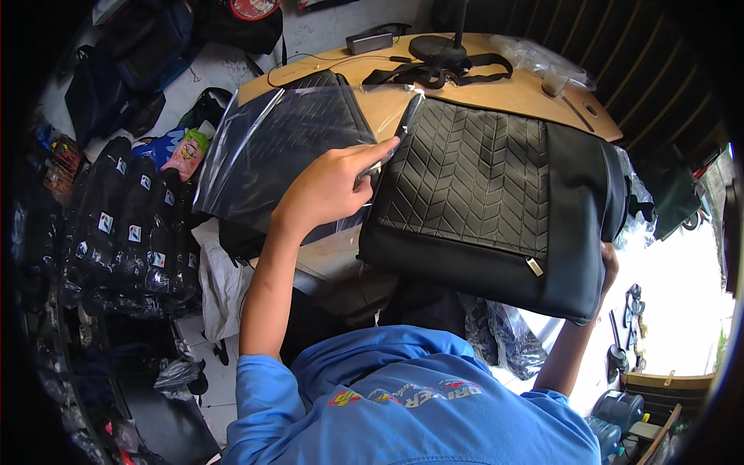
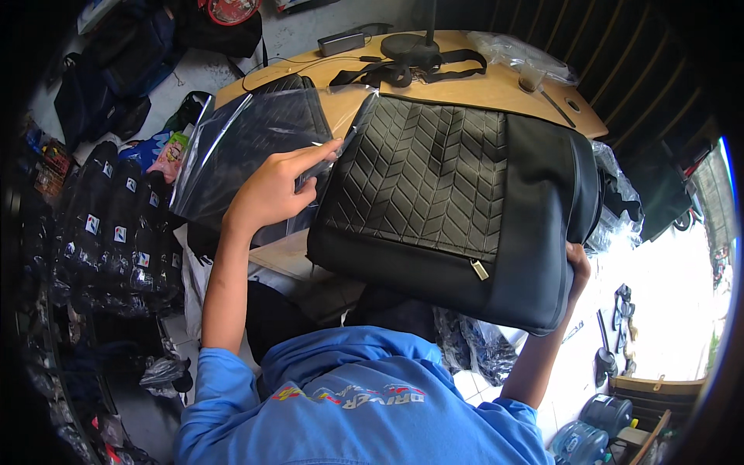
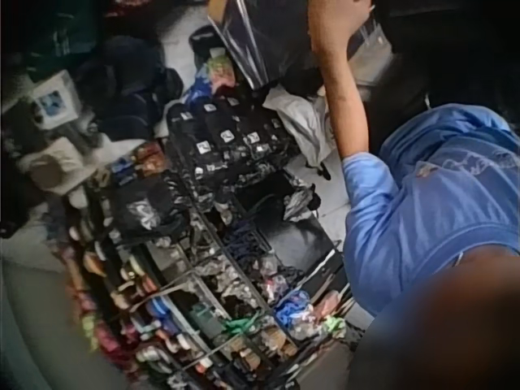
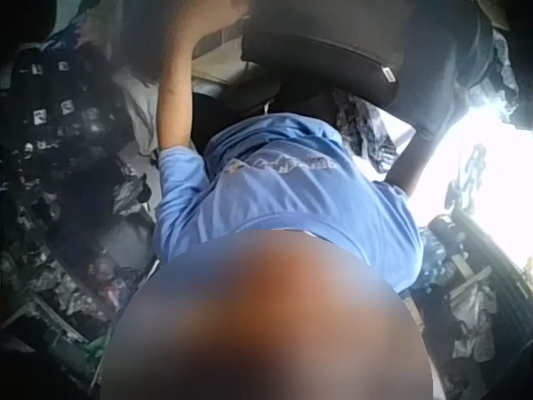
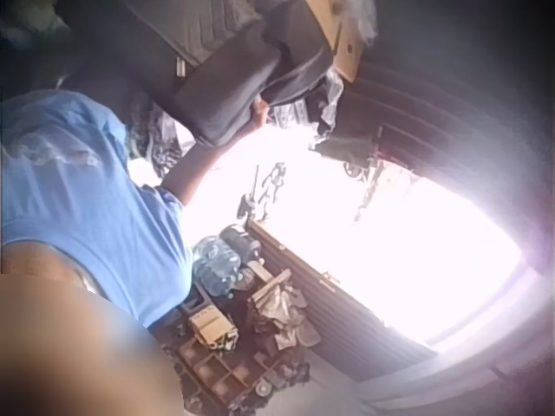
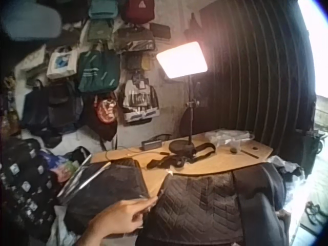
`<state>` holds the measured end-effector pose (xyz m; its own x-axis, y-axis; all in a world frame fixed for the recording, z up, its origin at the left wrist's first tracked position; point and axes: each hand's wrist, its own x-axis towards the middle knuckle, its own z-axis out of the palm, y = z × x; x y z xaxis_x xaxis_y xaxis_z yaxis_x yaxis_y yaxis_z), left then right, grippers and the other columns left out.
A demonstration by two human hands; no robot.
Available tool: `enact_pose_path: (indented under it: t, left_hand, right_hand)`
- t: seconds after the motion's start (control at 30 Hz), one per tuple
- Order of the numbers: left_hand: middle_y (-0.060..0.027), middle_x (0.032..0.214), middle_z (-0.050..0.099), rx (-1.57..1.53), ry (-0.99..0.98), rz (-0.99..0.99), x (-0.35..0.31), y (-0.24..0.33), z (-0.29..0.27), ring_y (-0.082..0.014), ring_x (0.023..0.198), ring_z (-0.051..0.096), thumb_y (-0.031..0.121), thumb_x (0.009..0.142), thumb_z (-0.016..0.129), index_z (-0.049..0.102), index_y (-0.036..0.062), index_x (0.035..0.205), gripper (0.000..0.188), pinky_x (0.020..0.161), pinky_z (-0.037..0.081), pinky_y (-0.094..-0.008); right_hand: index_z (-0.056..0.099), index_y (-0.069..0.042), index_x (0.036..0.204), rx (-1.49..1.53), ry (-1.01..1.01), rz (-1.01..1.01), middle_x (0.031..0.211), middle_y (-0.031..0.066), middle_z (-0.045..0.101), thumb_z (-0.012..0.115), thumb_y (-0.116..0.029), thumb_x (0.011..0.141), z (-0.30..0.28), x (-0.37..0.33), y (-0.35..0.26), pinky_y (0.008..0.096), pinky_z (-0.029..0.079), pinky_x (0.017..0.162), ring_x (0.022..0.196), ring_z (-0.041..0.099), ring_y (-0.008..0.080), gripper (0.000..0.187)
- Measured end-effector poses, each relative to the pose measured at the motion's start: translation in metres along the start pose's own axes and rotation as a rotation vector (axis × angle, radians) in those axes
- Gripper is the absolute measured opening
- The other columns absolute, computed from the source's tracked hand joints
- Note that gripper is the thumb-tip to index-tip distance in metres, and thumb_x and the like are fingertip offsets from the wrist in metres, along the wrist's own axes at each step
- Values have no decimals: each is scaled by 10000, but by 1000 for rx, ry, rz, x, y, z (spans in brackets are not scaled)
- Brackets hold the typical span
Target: The person removes plastic protective film from two black bags, zips one shut, and attaches a shoulder strap to it by hand.
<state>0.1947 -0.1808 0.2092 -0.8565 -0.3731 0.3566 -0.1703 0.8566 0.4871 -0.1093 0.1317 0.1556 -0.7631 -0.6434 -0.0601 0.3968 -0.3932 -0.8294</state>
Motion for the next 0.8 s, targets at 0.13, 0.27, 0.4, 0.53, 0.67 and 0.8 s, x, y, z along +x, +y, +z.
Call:
enact_pose_path:
  t: [0.13, 0.27, 0.4, 0.53, 0.67, 0.8]
  left_hand:
    - [-177, 1196, 605, -72, -43, 19, 0, 2, -4, -315, 1094, 595, -94, 716, 540, 521, 70, 1301, 608, 859, 498, -340]
    - [-163, 1218, 593, -31, 42, 78, -1, 0, -4, -334, 1077, 599, -42, 754, 584, 605, 93, 1213, 479, 854, 500, -338]
    - [-158, 1204, 594, 351, 245, 231, -7, 15, 11, -319, 1033, 620, -7, 812, 596, 659, 74, 1078, 285, 812, 514, -342]
    - [-165, 1168, 613, -118, 178, 3, -18, 20, 17, -318, 979, 643, -25, 817, 573, 659, 37, 1043, 249, 822, 503, -346]
    - [-174, 1147, 626, -73, 152, 87, -39, 2, 13, -311, 990, 643, -53, 781, 551, 646, 7, 1063, 303, 856, 488, -343]
    - [-168, 1077, 643, -185, 253, -10, -41, 12, 18, -306, 981, 639, -8, 774, 620, 622, -3, 1097, 323, 854, 486, -345]
  right_hand:
    - [576, -23, 704, 72, -122, 14, 699, 74, 624, 503, -143, 852, -11, 15, 0, 278, 543, 623, 587, 609, 162, 204]
    - [639, 21, 802, 56, -32, 33, 741, 117, 668, 512, -132, 858, 17, 25, -2, 274, 558, 600, 608, 653, 188, 207]
    - [635, 46, 906, 112, -52, 101, 822, 130, 690, 495, -94, 873, 1, 50, 6, 262, 554, 627, 664, 674, 190, 201]
    - [634, 64, 936, 52, -98, 50, 826, 143, 691, 486, -81, 881, 19, 44, -7, 276, 564, 648, 681, 682, 205, 214]
    - [580, 63, 1046, -361, -266, -301, 968, 108, 668, 737, -360, 787, -6, 75, 4, 251, 525, 770, 847, 658, 139, 520]
    - [552, 66, 1087, -373, -371, -345, 1005, 98, 656, 769, -324, 770, -18, 81, 6, 241, 519, 789, 880, 648, 128, 547]
